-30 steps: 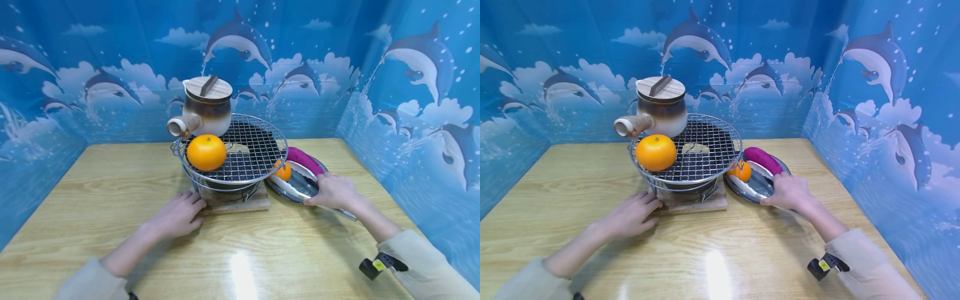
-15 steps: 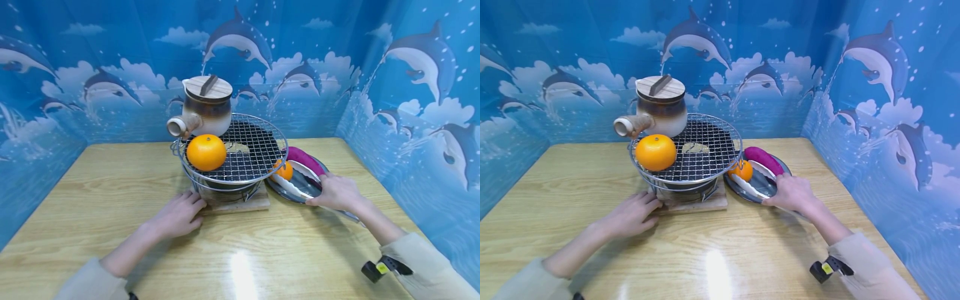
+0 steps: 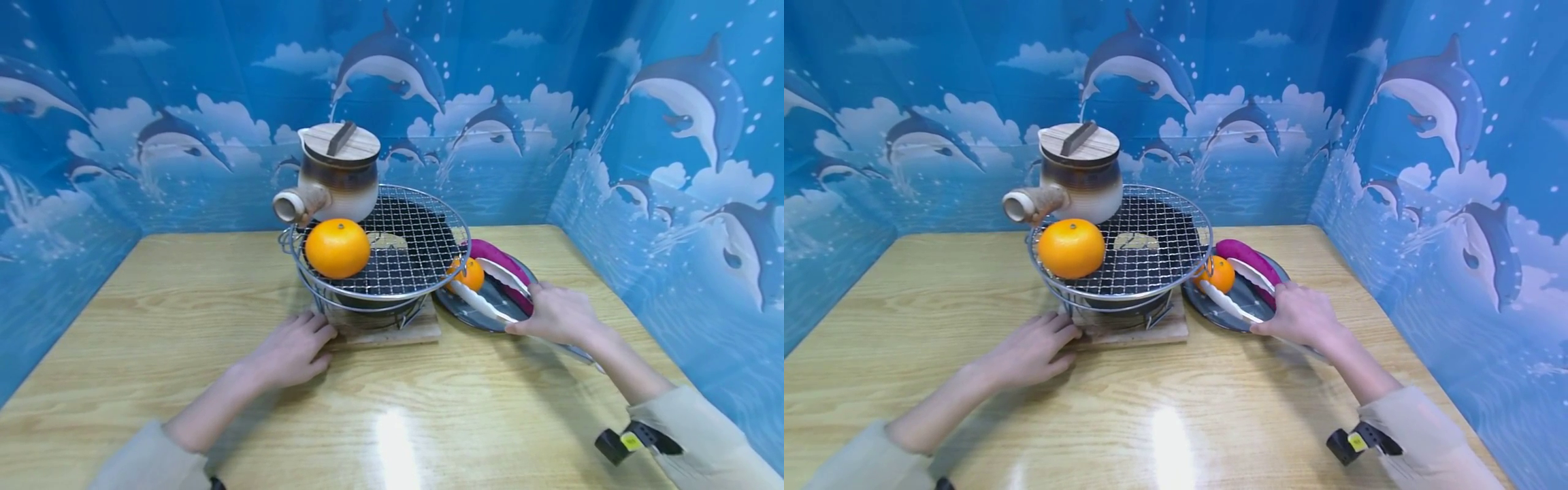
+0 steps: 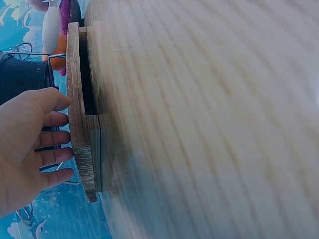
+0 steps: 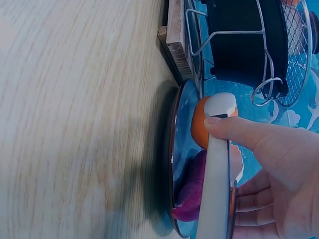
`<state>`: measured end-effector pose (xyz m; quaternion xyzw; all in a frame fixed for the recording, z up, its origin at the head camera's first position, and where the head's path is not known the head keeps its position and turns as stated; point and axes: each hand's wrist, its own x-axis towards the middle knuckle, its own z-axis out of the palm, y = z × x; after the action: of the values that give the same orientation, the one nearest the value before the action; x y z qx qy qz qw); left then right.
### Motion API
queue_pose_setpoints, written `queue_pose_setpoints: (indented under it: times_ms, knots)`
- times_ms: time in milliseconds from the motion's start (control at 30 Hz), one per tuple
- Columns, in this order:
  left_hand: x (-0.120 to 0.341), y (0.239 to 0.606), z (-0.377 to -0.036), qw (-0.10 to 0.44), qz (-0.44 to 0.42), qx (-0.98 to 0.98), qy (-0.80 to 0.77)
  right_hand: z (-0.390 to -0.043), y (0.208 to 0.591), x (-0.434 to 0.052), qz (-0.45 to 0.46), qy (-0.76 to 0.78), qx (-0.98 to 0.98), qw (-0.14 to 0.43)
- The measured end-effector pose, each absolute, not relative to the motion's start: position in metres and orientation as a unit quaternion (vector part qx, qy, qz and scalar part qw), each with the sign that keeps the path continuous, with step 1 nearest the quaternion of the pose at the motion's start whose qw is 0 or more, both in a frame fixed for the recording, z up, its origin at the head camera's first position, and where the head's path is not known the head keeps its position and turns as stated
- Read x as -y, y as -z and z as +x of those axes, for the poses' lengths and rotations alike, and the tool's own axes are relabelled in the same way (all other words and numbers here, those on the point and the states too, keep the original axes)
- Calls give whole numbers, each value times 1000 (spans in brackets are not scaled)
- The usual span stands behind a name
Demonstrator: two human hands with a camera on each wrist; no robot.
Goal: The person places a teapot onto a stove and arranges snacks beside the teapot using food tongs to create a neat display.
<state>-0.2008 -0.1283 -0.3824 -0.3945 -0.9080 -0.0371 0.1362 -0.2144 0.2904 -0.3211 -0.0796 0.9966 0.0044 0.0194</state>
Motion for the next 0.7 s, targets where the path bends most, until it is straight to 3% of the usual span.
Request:
queue_pose_setpoints:
  times_ms: [700]
  knots:
    - [128,383,-202,141,-396,906,37,-210,316,-304,-66,5,-998,9]
